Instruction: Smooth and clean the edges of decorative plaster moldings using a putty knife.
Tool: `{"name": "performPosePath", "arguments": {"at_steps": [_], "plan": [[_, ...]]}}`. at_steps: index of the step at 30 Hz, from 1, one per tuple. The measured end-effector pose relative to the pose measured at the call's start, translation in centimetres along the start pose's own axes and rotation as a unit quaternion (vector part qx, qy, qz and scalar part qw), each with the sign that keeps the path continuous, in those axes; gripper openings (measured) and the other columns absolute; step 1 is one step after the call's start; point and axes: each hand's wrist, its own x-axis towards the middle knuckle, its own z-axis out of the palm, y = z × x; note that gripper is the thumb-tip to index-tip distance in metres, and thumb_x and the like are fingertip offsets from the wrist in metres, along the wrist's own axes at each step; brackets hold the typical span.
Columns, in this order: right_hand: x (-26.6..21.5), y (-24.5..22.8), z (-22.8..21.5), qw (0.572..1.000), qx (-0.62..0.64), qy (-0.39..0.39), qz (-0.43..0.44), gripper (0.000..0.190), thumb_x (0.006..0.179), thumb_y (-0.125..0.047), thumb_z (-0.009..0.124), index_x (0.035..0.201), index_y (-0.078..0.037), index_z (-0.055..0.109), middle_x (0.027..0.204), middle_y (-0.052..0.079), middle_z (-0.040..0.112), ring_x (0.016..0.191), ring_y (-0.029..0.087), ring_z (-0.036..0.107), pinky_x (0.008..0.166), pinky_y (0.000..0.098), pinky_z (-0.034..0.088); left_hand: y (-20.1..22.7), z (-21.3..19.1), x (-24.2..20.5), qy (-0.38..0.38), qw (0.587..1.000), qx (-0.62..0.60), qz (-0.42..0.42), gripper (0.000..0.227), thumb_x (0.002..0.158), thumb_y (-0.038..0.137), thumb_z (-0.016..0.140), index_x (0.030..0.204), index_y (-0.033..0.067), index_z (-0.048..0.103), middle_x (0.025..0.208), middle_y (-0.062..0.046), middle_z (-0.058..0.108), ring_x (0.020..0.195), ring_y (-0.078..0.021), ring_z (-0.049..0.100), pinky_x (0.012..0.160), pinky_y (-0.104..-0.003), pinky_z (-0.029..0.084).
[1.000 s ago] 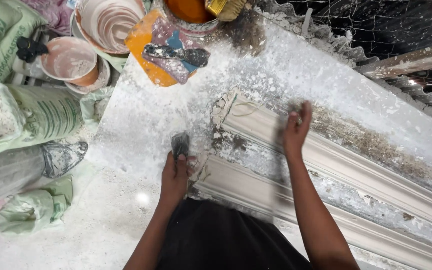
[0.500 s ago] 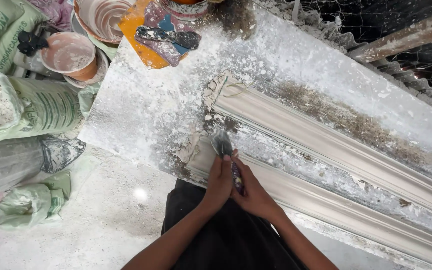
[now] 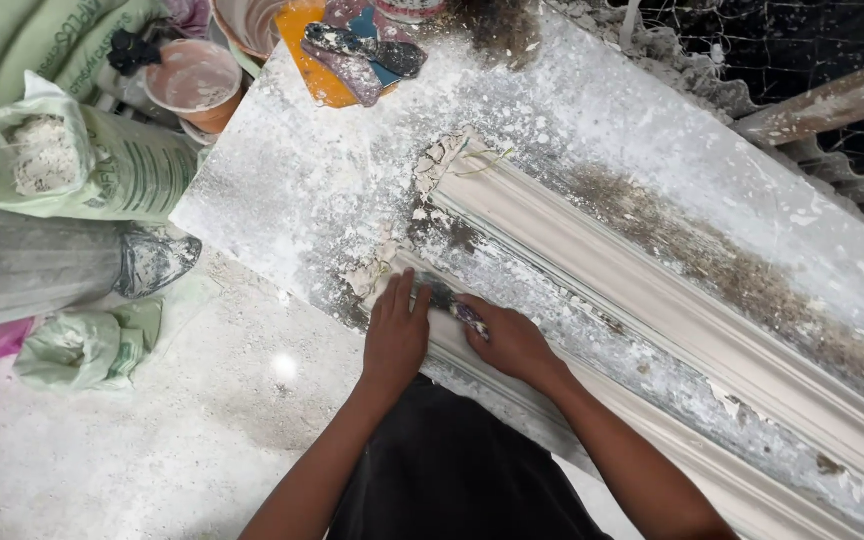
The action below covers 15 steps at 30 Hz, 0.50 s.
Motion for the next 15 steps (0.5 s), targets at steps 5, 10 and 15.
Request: {"name": "performPosePath", "arguments": {"at_steps": [5, 10, 15], "plan": [[0.7, 2.1, -0.3, 1.0, 0.009, -0.015, -0.018, 0.051, 0.096, -0.031, 0.052, 0.147, -0.028, 0.05, 0.119, 0.022, 0.073, 0.111, 0.048, 0.068, 0.094, 0.0598, 0.053, 1.4, 1.6, 0.2, 0.019, 0.999, 0.041, -0.021, 0.031, 0.099, 0.011, 0.057, 0.129, 0.0104, 0.065, 0.134, -0.019, 0.062, 0.131, -0.0371, 0.055, 0.108, -0.051, 0.042], [1.0, 1.6, -1.6, 0.999, -0.004, -0.027, -0.032, 0.052, 0.095, -0.028, 0.052, 0.146, -0.023, 0.051, 0.119, 0.025, 0.072, 0.112, 0.05, 0.067, 0.097, 0.0612, 0.052, 1.1, 1.3, 1.9, 0.024, 0.998, 0.064, -0.015, 0.024, 0.096, 0.012, 0.06, 0.117, 0.0131, 0.071, 0.118, -0.016, 0.071, 0.117, -0.0319, 0.063, 0.102, -0.047, 0.046], [1.2, 0.9, -1.4, 0.998, 0.017, -0.017, -0.056, 0.052, 0.094, -0.026, 0.052, 0.146, -0.021, 0.051, 0.118, 0.027, 0.071, 0.111, 0.052, 0.066, 0.096, 0.0634, 0.052, 0.9, 4.0, 1.5, 0.034, 0.995, 0.083, -0.036, 0.016, 0.093, 0.012, 0.062, 0.106, 0.0127, 0.072, 0.102, -0.014, 0.072, 0.102, -0.0322, 0.065, 0.08, -0.042, 0.05]]}}
